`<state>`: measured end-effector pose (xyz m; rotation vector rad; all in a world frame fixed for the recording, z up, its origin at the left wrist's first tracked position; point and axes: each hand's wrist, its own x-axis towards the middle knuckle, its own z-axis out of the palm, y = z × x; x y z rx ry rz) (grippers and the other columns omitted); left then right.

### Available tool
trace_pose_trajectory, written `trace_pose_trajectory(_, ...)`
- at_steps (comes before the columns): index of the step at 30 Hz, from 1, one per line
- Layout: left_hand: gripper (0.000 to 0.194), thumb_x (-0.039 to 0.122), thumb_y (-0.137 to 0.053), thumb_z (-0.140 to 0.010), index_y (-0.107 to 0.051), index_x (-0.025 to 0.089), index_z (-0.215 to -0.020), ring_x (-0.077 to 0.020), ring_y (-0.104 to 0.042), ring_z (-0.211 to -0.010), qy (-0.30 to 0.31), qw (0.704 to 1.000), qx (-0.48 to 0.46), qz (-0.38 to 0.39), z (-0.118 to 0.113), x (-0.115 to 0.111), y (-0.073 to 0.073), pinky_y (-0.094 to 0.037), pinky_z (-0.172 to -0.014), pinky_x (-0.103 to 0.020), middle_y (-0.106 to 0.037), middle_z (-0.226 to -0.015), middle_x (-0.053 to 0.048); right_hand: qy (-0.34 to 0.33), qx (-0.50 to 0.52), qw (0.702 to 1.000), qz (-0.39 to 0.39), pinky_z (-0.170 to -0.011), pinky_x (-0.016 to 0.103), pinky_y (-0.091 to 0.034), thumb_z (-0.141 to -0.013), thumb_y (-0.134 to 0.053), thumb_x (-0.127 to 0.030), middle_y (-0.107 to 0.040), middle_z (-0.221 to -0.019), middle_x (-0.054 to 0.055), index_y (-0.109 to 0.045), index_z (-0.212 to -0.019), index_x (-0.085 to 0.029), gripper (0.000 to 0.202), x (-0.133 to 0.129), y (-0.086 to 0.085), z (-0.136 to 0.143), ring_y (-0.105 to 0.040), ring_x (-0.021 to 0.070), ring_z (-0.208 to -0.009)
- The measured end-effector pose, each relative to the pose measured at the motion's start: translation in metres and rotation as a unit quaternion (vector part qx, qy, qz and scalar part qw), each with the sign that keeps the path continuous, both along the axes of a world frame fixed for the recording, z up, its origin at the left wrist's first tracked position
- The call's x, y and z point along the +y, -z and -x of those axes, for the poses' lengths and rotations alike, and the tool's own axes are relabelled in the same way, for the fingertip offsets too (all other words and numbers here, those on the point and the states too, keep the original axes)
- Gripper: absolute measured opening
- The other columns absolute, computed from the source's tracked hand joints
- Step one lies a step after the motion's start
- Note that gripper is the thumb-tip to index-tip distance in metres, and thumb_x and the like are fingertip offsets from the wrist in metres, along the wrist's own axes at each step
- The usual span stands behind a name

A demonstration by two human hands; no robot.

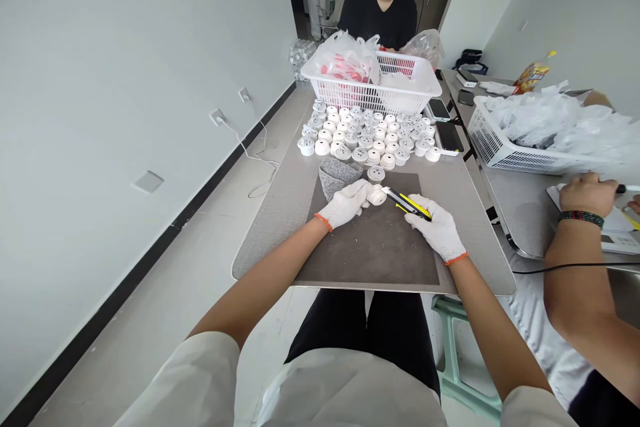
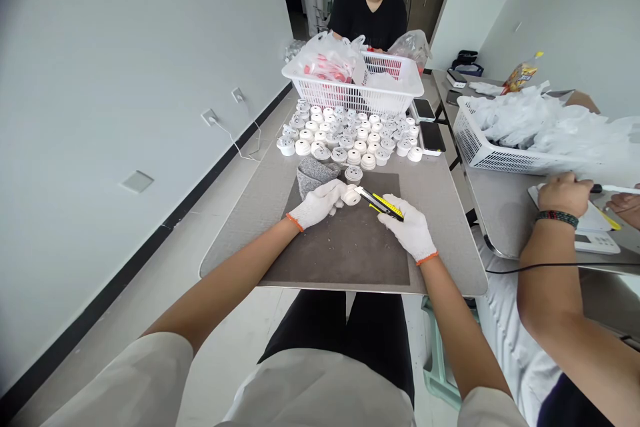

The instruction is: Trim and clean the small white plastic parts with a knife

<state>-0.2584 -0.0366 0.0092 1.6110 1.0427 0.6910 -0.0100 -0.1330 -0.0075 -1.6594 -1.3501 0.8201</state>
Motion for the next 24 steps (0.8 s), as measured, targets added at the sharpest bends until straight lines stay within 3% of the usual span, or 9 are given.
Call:
trace_pose_trajectory(5,0.037,0.054,-0.056,-0.092,-0.063,0.018,-0.094,-0.0101,-0.064,-0.076,0.011,0.995,-0.079,0.052,-0.003,-0.005,-0.009,-0.058,-0.075,-0.023,-0.07,-0.087,-0.002,-0.004,-0.021,1.0,-0.014,-0.118,0.046,-0.045,-0.078,-0.078,-0.042,-0.067,-0.131,0.002,-0.067,-0.134,-0.027,0.058,-0.001,-0.004,0.002,-0.064,0.0247,-0.121)
trace_pose_trajectory(8,0.041,0.058,-0.061,-0.088,-0.065,0.017,-0.089,-0.0107,-0.064,-0.087,0.017,0.994,-0.103,0.042,-0.004,-0.009,-0.015,-0.058,-0.088,-0.026,-0.071,-0.092,-0.001,0.005,-0.034,0.999,-0.024,-0.119,0.044,-0.043,-0.078,-0.077,-0.041,-0.064,-0.136,0.002,-0.068,-0.133,-0.025,0.058,-0.002,-0.008,0.004,-0.061,0.025,-0.127)
trace_pose_trajectory(10,0.039,0.055,-0.061,-0.09,-0.069,0.017,-0.097,-0.0114,-0.064,-0.093,0.03,0.993,-0.108,0.039,-0.004,-0.009,-0.016,-0.057,-0.093,-0.026,-0.072,-0.1,-0.002,0.008,-0.035,0.999,-0.023,-0.119,0.043,-0.043,-0.077,-0.077,-0.041,-0.064,-0.136,0.003,-0.069,-0.132,-0.025,0.058,-0.002,-0.01,0.005,-0.06,0.0253,-0.128)
trace_pose_trajectory(13,0.04,0.049,-0.063,-0.09,-0.069,0.02,-0.117,-0.0137,-0.067,-0.095,0.053,0.993,-0.097,0.05,-0.002,-0.006,-0.013,-0.059,-0.087,-0.026,-0.073,-0.108,-0.004,0.004,-0.033,0.999,-0.016,-0.119,0.043,-0.043,-0.076,-0.078,-0.041,-0.064,-0.136,0.003,-0.069,-0.131,-0.026,0.057,-0.002,-0.011,0.006,-0.06,0.0253,-0.129)
trace_pose_trajectory(16,0.047,0.046,-0.063,-0.091,-0.063,0.019,-0.129,-0.0145,-0.069,-0.081,0.07,0.993,-0.06,0.073,-0.001,-0.002,-0.006,-0.061,-0.071,-0.026,-0.073,-0.096,-0.006,0.023,-0.035,0.999,-0.022,-0.122,0.044,-0.04,-0.077,-0.077,-0.04,-0.063,-0.138,0.003,-0.068,-0.132,-0.024,0.058,-0.002,-0.012,0.007,-0.057,0.0252,-0.132)
trace_pose_trajectory(21,0.029,0.032,-0.067,-0.087,-0.068,0.017,-0.112,-0.0154,-0.069,-0.096,0.067,0.993,-0.084,0.056,-0.002,0.0,-0.001,-0.06,-0.087,-0.029,-0.072,-0.104,-0.005,0.02,-0.02,0.999,-0.029,-0.121,0.042,-0.041,-0.077,-0.078,-0.039,-0.064,-0.136,0.004,-0.068,-0.132,-0.022,0.058,-0.002,-0.014,0.009,-0.058,0.0247,-0.131)
trace_pose_trajectory(24,0.026,0.037,-0.069,-0.086,-0.07,0.017,-0.103,-0.0157,-0.069,-0.096,0.047,0.995,-0.068,0.05,-0.003,-0.003,-0.006,-0.059,-0.092,-0.032,-0.072,-0.098,-0.003,0.025,-0.023,0.999,-0.028,-0.121,0.043,-0.041,-0.077,-0.078,-0.038,-0.063,-0.137,0.004,-0.069,-0.132,-0.022,0.058,-0.002,-0.015,0.01,-0.058,0.0251,-0.131)
